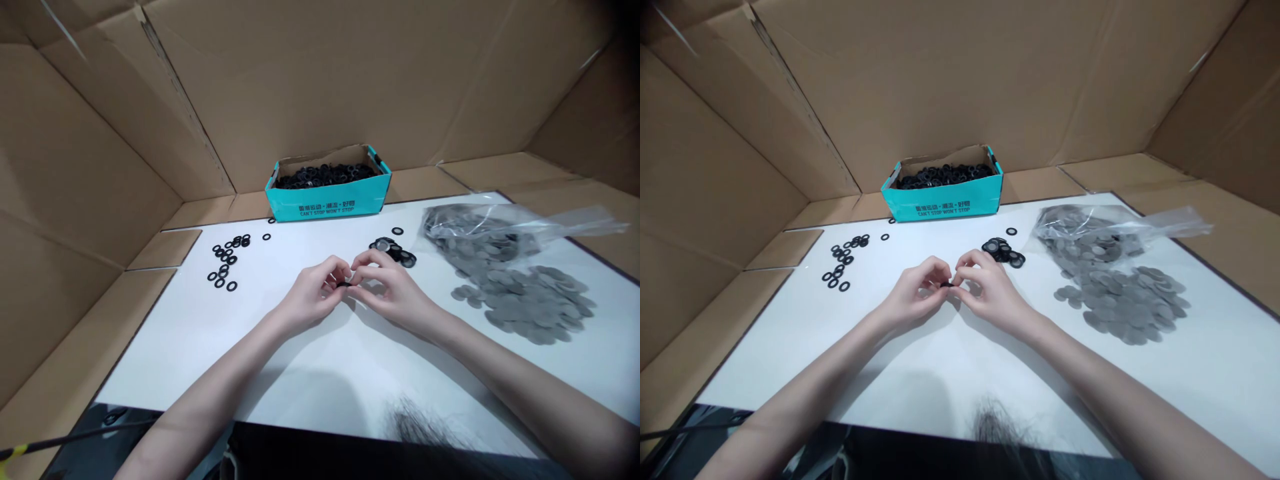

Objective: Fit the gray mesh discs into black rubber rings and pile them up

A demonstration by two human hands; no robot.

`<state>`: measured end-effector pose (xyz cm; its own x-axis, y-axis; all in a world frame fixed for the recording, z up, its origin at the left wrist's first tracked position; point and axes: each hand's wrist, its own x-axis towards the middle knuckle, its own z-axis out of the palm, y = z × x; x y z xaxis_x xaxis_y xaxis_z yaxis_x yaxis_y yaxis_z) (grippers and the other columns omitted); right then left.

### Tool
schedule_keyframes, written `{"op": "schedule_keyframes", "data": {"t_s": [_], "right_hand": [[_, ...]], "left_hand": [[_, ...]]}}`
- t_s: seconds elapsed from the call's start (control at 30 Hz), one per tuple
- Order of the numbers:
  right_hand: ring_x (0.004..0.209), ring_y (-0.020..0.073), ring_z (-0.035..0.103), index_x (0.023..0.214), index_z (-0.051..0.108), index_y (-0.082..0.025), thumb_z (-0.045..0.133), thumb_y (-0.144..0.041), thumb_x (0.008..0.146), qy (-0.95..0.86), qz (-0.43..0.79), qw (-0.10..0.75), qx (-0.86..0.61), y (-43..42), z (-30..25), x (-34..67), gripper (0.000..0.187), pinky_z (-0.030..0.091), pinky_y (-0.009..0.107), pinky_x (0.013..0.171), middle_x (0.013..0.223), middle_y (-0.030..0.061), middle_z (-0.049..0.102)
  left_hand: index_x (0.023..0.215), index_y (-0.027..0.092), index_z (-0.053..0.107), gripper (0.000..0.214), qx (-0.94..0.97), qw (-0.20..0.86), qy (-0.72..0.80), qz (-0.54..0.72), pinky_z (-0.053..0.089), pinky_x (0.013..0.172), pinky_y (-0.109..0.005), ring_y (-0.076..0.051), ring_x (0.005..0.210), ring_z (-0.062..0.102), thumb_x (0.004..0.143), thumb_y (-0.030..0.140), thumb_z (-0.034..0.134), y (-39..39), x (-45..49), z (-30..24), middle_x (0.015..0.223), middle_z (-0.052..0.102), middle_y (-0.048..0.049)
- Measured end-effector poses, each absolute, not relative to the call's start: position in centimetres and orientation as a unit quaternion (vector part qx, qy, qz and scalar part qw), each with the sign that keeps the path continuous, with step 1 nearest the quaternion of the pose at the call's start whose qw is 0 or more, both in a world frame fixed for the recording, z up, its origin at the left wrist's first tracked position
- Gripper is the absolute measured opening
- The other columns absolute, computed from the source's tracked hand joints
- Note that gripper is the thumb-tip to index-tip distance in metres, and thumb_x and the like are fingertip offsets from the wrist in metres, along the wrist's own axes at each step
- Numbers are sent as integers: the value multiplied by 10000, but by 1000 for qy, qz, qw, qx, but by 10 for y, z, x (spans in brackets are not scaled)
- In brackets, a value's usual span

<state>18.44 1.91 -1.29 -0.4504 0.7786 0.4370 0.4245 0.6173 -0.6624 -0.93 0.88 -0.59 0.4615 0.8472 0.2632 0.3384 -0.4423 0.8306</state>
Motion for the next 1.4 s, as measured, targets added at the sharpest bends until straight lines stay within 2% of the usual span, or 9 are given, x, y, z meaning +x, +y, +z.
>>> {"op": "schedule_keyframes", "data": {"t_s": [0.17,0.43,0.67,0.83,0.93,1.07,1.27,1.4], "right_hand": [[947,234,605,769,648,-213,619,-247,871,-806,250,385,-374,21,-13,186,112,503,420,839,984,79,615],[951,228,589,816,654,-214,629,-228,863,-809,236,397,-364,21,-11,185,56,485,415,848,992,77,602],[963,220,590,795,627,-212,591,-167,871,-823,223,401,-334,19,-9,184,96,482,390,836,1005,75,593],[969,235,589,780,628,-215,590,-160,854,-820,218,407,-337,17,-8,183,101,466,409,839,999,75,596],[950,222,594,774,620,-212,588,-218,872,-789,277,412,-361,17,-7,183,103,469,390,828,987,74,601],[933,216,603,770,625,-200,600,-342,868,-725,396,409,-388,19,-8,182,174,478,341,744,972,76,610],[822,190,580,795,653,-193,628,-460,805,-648,532,361,-409,20,-5,179,268,442,281,564,984,72,602],[807,173,565,748,641,-185,686,-463,748,-620,574,340,-413,18,-3,177,282,437,289,635,946,59,622]], "left_hand": [[1001,198,551,110,759,361,397,369,500,701,-225,-100,764,596,891,190,559,8,-8,-6,897,637,-10],[1003,206,559,162,768,342,390,377,527,757,-241,-108,803,627,865,123,544,6,-7,-5,897,647,-5],[975,196,529,125,741,406,395,360,505,628,-205,-71,654,630,864,142,549,5,-6,-3,913,597,1],[963,194,531,125,706,430,411,384,482,590,-187,-62,642,609,855,144,570,4,-3,-5,907,587,5],[974,190,552,124,702,419,404,410,511,636,-195,-77,704,616,861,158,590,5,-3,-4,909,599,-8],[1043,194,582,248,751,344,346,445,553,737,-228,-111,828,637,821,170,689,7,-5,-3,1021,642,-44],[1101,204,571,319,782,231,300,495,573,758,-237,-119,841,670,828,216,736,8,-6,-6,1000,683,-34],[1119,205,561,353,793,183,287,505,568,752,-233,-115,826,673,821,225,750,8,-5,-7,967,683,-22]]}}
